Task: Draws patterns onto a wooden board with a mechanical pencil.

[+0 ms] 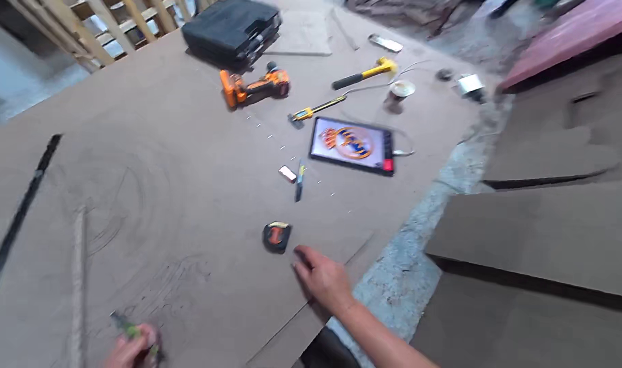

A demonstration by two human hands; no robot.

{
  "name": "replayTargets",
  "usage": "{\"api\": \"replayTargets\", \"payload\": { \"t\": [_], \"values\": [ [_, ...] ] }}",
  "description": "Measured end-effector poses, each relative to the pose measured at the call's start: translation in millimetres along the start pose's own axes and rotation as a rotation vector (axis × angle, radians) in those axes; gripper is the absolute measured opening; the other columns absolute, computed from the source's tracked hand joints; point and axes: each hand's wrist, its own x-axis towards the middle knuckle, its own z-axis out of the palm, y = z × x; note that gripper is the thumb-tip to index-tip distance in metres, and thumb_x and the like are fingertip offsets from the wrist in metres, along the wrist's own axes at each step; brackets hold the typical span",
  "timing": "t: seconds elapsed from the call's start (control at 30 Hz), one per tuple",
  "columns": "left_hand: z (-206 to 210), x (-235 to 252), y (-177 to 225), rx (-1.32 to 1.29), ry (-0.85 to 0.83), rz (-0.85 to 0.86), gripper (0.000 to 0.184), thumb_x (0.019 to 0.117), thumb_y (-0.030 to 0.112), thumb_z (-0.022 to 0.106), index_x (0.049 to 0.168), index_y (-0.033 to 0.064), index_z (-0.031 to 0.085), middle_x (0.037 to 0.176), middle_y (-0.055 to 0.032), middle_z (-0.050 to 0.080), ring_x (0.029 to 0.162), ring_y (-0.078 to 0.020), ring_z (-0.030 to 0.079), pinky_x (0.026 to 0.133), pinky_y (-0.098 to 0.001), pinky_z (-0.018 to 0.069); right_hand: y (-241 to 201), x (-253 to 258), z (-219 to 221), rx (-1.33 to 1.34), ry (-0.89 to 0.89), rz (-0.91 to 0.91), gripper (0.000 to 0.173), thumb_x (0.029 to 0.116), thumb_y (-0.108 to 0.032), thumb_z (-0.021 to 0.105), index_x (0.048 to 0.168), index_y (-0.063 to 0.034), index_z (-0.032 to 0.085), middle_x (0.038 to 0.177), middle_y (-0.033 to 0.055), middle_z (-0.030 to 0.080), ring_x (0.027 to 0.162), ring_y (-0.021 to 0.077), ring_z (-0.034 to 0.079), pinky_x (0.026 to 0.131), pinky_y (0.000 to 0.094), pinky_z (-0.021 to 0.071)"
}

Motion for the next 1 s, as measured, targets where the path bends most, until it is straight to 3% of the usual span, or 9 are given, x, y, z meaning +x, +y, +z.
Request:
{"api": "replayTargets", "payload": {
  "t": [0.1, 0.17, 0.3, 0.4, 0.5, 0.6, 0.73, 0.83, 1.0],
  "values": [
    [5.1, -5.8, 10.2, 0.032, 0.03, -0.023, 0.027, 0.0899, 0.035, 0.067, 0.088, 0.008, 0.066, 0.074, -0.0051, 0.068, 0.058, -0.0165, 0.064, 0.053, -0.0352, 0.0565, -6.9, -8.5, 4.5, 0.037, 0.107, -0.074, 0.041, 0.0966, -0.046, 0.064, 0.13, -0.0224, 0.07, 0.087, 0.0053, 0.075, 0.073, 0.0272, 0.072, 0.062, 0.0574, 0.0575],
    [1.3, -8.8, 10.3, 0.049, 0.0, -0.049, 0.029, 0.0898, 0.032, 0.069, 0.092, 0.0038, 0.067, 0.075, -0.009, 0.069, 0.06, -0.0187, 0.066, 0.057, -0.0364, 0.0583, -13.0, -16.8, 5.4, 0.118, 0.113, -0.062, 0.048, 0.0976, -0.044, 0.066, 0.136, -0.0153, 0.063, 0.091, 0.011, 0.072, 0.079, 0.0328, 0.07, 0.068, 0.0617, 0.0559],
    [-10.7, -8.8, -3.6, -0.005, -0.111, 0.039, 0.017, 0.0931, 0.016, 0.066, 0.094, -0.0003, 0.067, 0.075, -0.0172, 0.07, 0.06, -0.023, 0.068, 0.058, -0.0368, 0.0596, -36.6, -51.8, 37.5, 0.197, 0.276, -0.007, 0.059, 0.1008, -0.042, 0.061, 0.147, -0.0071, 0.049, 0.118, 0.0179, 0.066, 0.108, 0.0364, 0.063, 0.094, 0.0609, 0.0497],
    [-18.7, -13.3, -8.5, 0.036, -0.252, 0.14, 0.016, 0.095, 0.017, 0.068, 0.098, 0.0016, 0.07, 0.081, -0.0178, 0.072, 0.066, -0.0224, 0.07, 0.061, -0.0349, 0.0608, -76.7, -91.6, 81.4, 0.047, 0.363, 0.003, 0.063, 0.1015, -0.044, 0.053, 0.151, -0.0063, 0.048, 0.149, 0.0225, 0.052, 0.139, 0.0434, 0.048, 0.114, 0.0678, 0.0322],
    [-31.5, -9.8, -10.3, 0.133, -0.453, 0.255, 0.014, 0.0942, 0.014, 0.071, 0.103, 0.0032, 0.073, 0.089, -0.016, 0.073, 0.073, -0.0223, 0.071, 0.066, -0.0352, 0.0619, -100.3, -107.6, 125.8, -0.104, 0.376, 0.051, 0.064, 0.105, -0.051, 0.039, 0.156, -0.0137, 0.047, 0.167, 0.0134, 0.035, 0.157, 0.0338, 0.027, 0.126, 0.0648, 0.0126],
    [-43.3, -5.5, -10.6, 0.291, -0.614, 0.373, 0.013, 0.091, 0.011, 0.071, 0.102, 0.0059, 0.074, 0.095, -0.0105, 0.075, 0.074, -0.0183, 0.071, 0.064, -0.0322, 0.0612, -102.7, -106.1, 135.2, -0.176, 0.387, 0.07, 0.065, 0.1054, -0.055, 0.034, 0.158, -0.0171, 0.045, 0.168, 0.0098, 0.034, 0.158, 0.0309, 0.025, 0.126, 0.0627, 0.013],
    [-43.6, -2.1, -15.3, 0.414, -0.75, 0.593, 0.01, 0.0887, 0.008, 0.072, 0.098, 0.0064, 0.074, 0.092, -0.0039, 0.074, 0.069, -0.0113, 0.067, 0.058, -0.0257, 0.0583, -101.3, -102.5, 129.3, -0.185, 0.386, 0.091, 0.066, 0.1038, -0.056, 0.034, 0.157, -0.018, 0.045, 0.168, 0.0078, 0.033, 0.158, 0.0286, 0.025, 0.127, 0.0604, 0.0136],
    [-41.8, -1.6, -20.8, 0.407, -0.745, 0.687, 0.008, 0.0886, 0.008, 0.073, 0.096, 0.0057, 0.074, 0.092, -0.0039, 0.074, 0.076, -0.0131, 0.07, 0.065, -0.0281, 0.0621, -101.3, -99.9, 128.3, -0.192, 0.384, 0.115, 0.067, 0.1031, -0.059, 0.033, 0.157, -0.0203, 0.046, 0.168, 0.0056, 0.035, 0.157, 0.0273, 0.028, 0.127, 0.0598, 0.0151],
    [-35.3, -0.4, -26.8, 0.394, -0.712, 0.786, 0.004, 0.0859, 0.008, 0.074, 0.089, 0.008, 0.072, 0.086, -0.0028, 0.073, 0.071, -0.0123, 0.07, 0.059, -0.0262, 0.0608, -103.9, -100.7, 128.9, -0.184, 0.384, 0.152, 0.066, 0.1031, -0.059, 0.031, 0.156, -0.0232, 0.048, 0.162, 0.0037, 0.045, 0.153, 0.026, 0.036, 0.127, 0.0579, 0.0163]
  ]
}}
